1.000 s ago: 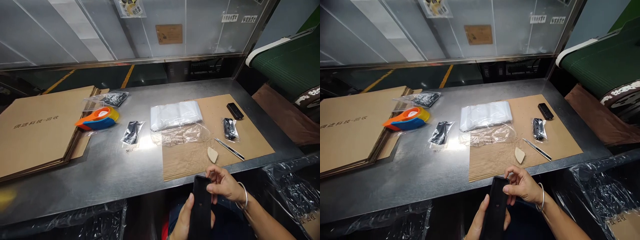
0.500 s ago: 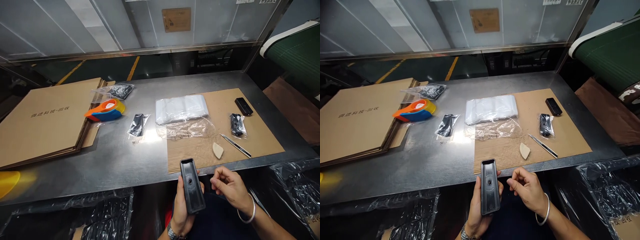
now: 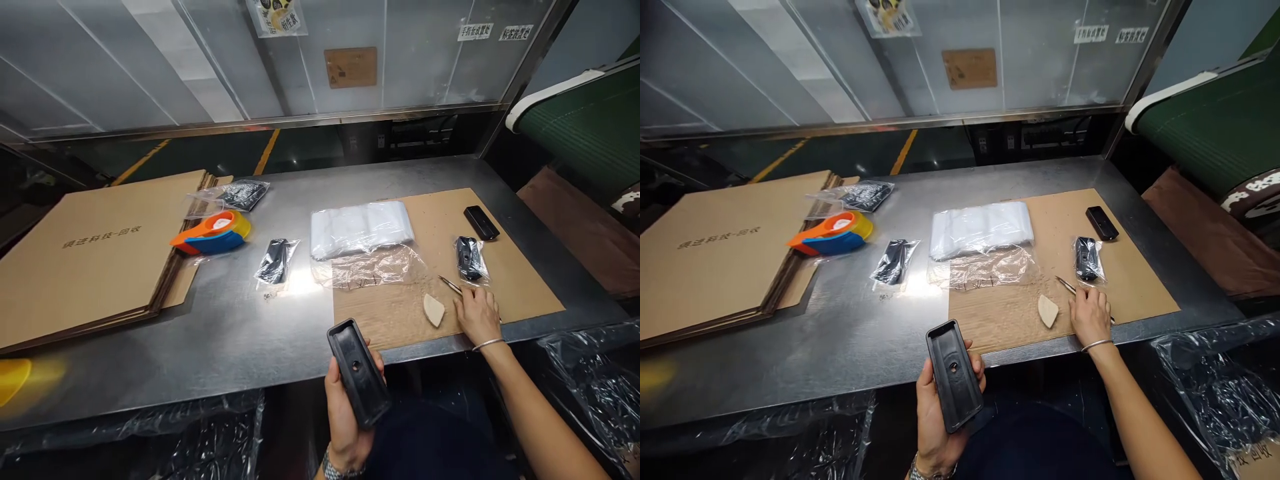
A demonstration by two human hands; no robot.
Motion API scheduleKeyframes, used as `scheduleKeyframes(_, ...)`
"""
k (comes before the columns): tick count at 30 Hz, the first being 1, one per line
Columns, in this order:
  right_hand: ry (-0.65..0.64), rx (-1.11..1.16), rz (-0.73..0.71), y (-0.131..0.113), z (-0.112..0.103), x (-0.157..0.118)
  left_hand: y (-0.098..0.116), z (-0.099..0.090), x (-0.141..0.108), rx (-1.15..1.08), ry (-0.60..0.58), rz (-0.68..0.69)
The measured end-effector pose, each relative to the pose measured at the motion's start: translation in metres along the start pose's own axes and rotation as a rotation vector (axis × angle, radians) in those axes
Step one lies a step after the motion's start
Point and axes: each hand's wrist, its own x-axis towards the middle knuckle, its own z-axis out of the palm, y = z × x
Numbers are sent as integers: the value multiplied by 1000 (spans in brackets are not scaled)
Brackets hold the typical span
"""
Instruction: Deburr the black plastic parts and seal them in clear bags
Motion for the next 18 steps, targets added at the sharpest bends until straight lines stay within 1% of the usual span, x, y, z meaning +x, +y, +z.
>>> scheduleKeyframes(3,-59,30,-32,13,-1,8,0,3,0,-1,-14,53)
scheduleKeyframes(5,-100,82,-38,15,-4,10,0,4,1,-12,-20,121)
scheduleKeyframes(7,-134,155,-31,8,-13,4,0,5,3,-25,-14,199)
scheduleKeyframes(9,-173,250,-43,-7,-28,-10,1,5,5,-35,7,276)
scheduleKeyframes(10,-218,326,-61,-18,-38,-19,1,4,6,-39,20,311)
scheduleKeyframes(11,-287,417,-91,-31,-49,-30,2,4,8,-39,32,348)
scheduleKeyframes(12,-432,608,-107,-44,-60,-41,2,5,9,-35,39,384)
scheduleKeyframes(13,-610,763,-118,-57,-70,-52,3,5,10,-27,42,421)
scheduleKeyframes(14,-775,869,-116,-70,-80,-62,3,6,11,-18,43,459)
scheduleKeyframes(15,-921,939,-100,-81,-88,-70,3,7,11,-7,45,494)
scheduleKeyframes(16,-1040,973,-85,-91,-95,-76,4,8,12,6,46,526)
scheduleKeyframes(17,-1131,980,-72,-99,-100,-81,4,9,12,19,49,554)
scheduleKeyframes(18,-1195,971,-66,-105,-103,-83,4,10,12,30,55,576)
